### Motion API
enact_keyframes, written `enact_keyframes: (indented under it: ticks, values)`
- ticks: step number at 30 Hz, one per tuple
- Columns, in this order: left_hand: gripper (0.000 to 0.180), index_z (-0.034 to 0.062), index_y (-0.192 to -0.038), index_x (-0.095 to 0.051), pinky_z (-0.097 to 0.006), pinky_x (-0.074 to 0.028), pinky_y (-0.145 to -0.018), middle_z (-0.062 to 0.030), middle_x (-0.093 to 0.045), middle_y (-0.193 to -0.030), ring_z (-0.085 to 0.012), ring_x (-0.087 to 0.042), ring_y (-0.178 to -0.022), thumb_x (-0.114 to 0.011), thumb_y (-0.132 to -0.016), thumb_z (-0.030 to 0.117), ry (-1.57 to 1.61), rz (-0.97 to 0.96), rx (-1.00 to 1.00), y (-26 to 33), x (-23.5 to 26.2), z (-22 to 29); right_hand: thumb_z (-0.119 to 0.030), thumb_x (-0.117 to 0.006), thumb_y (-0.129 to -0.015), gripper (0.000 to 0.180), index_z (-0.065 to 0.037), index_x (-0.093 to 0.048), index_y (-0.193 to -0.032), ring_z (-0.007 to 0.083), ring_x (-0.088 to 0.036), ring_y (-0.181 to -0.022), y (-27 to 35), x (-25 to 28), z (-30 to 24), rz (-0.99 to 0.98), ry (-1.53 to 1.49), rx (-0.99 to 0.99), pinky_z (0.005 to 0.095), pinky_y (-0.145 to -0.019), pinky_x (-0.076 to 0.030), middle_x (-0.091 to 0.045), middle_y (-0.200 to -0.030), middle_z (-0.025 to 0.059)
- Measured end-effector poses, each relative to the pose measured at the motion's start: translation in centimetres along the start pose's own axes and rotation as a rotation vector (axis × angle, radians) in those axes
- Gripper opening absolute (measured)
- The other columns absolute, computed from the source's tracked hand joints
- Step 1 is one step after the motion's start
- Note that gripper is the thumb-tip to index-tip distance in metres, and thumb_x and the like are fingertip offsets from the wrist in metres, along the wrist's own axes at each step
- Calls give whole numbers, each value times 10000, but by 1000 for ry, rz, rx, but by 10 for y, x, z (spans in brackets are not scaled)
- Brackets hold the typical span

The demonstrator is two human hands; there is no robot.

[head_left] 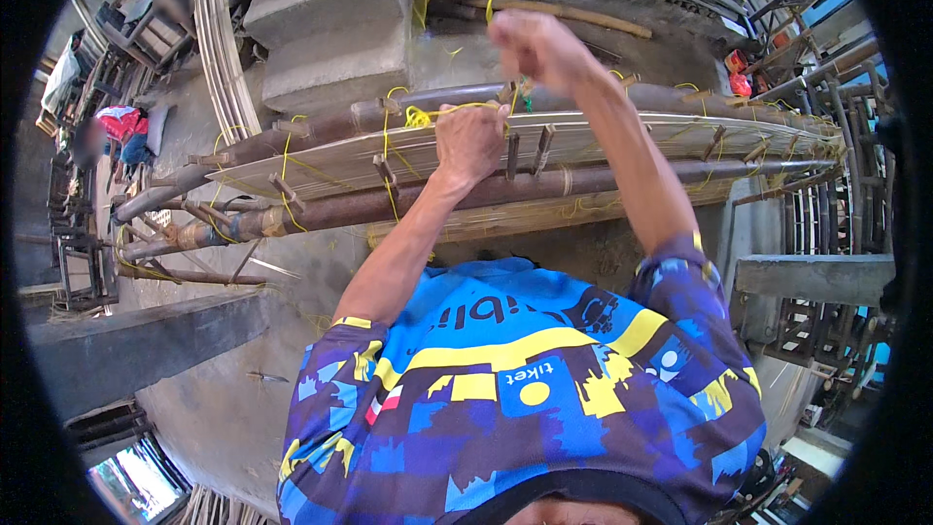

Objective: The person repeatedly picks up thin bamboo strips and ties them to a horizontal metal frame using yellow string. The person loops the string around the frame and the strip, then pulls it tight to secure the strip in place.

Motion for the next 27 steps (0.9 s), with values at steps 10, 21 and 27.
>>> enact_keyframes:
  ticks: [10,21,27]
  values:
    - [234,43,-730,-648,-271,-456,-571,-23,-614,-624,-108,-573,-607,-520,-822,217,-205,-485,-238,-130,-70,-31,-121,-521,-728,104,-47,-501,-658,321,-538,-540,86,-74,124,-130,1312,361,405,-506,-420,-536,-570,142]
    - [394,-5,-1009,-561,-355,-446,-765,-167,-586,-974,-279,-567,-888,-476,-839,340,231,-181,-50,-60,108,-120,-154,-626,-648,597,-8,-428,-1192,295,-418,-1133,159,-55,241,-8,890,-383,353,-974,-304,-453,-1201,199]
    - [255,5,-903,-604,-315,-457,-712,-133,-625,-852,-223,-596,-780,-484,-834,219,42,-10,375,101,250,-308,-105,-612,-642,333,8,-560,-951,198,-543,-875,129,-130,110,285,734,-10,300,-797,-417,-572,-920,115]
Point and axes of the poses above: each hand's wrist, its own y-axis away from the middle knuckle, its own x-axis out of the back of the hand, z = x × y, the point moved 5 cm from there along -y, towards the middle knuckle
